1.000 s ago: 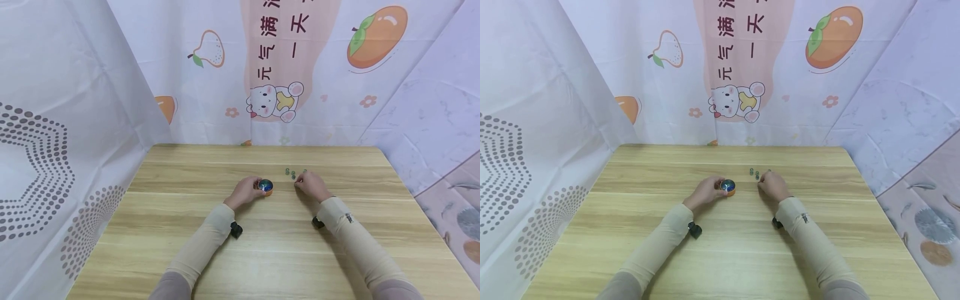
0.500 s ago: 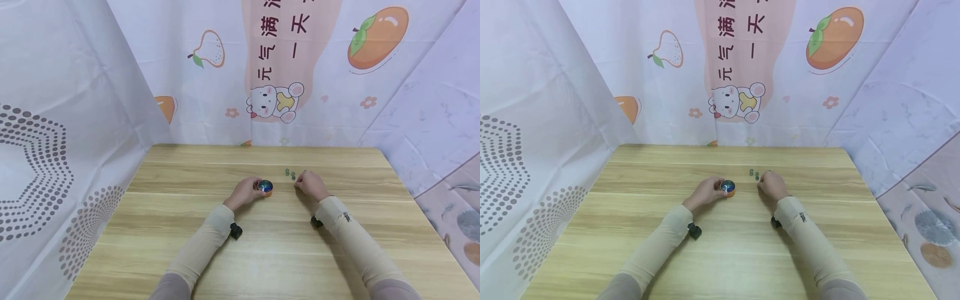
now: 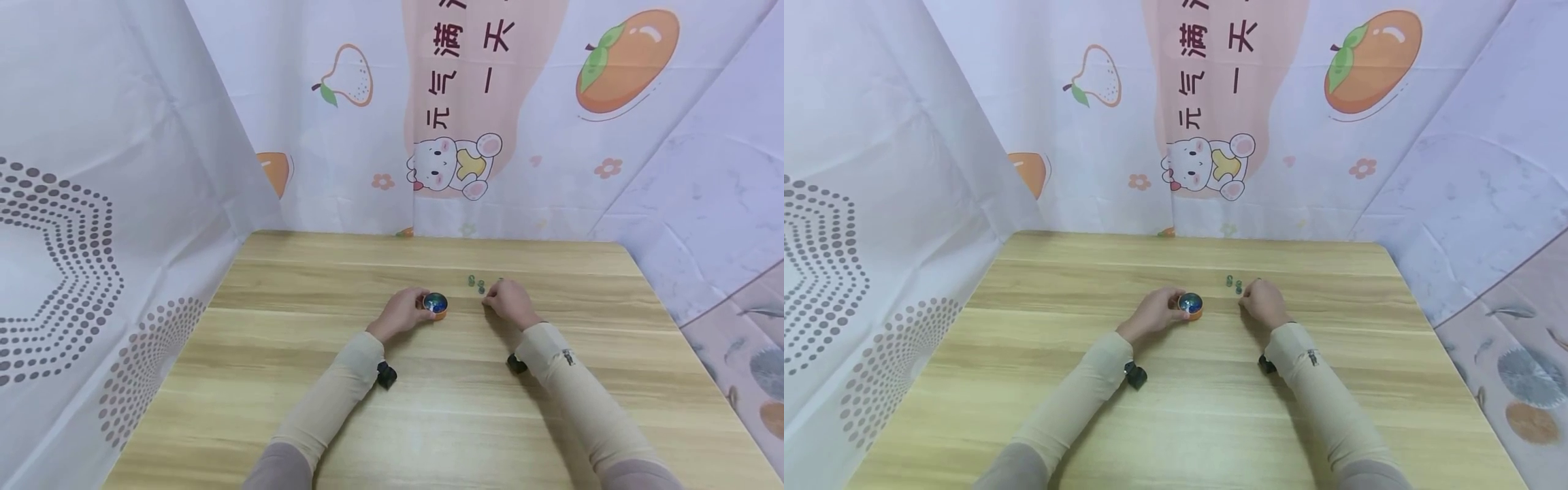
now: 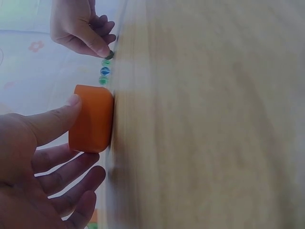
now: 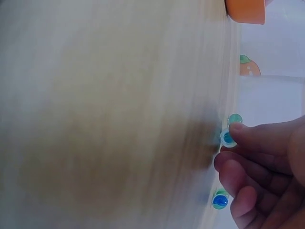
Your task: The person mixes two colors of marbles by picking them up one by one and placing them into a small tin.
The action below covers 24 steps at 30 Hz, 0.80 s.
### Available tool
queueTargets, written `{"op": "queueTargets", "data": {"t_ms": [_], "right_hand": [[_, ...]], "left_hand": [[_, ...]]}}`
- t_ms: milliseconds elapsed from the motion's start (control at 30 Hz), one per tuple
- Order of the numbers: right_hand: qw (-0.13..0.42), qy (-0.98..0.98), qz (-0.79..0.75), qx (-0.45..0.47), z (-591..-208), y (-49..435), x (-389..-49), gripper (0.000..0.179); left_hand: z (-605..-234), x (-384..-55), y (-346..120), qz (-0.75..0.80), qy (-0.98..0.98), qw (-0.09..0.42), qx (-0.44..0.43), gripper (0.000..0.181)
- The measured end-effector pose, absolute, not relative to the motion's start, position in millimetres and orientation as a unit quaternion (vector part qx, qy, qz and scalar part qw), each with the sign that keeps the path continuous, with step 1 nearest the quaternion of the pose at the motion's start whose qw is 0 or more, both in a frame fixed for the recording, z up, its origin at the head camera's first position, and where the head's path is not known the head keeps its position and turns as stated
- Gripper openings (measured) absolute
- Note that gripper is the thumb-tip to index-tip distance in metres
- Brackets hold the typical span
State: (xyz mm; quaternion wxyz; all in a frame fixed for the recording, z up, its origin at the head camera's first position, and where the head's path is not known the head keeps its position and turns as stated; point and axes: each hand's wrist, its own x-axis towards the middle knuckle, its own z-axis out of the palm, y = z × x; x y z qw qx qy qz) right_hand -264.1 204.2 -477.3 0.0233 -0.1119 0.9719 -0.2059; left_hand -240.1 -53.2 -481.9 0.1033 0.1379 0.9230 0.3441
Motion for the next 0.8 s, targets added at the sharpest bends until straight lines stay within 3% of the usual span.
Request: {"op": "queueTargets", "data": {"t_ms": [800], "right_hand": [[0.045,0.97,-0.213,-0.108,-473.3,206.2,-264.0,0.018]], "left_hand": [[-478.7,-242.7,-52.6,0.349,0.92,0.12,0.13,0.05]]}}
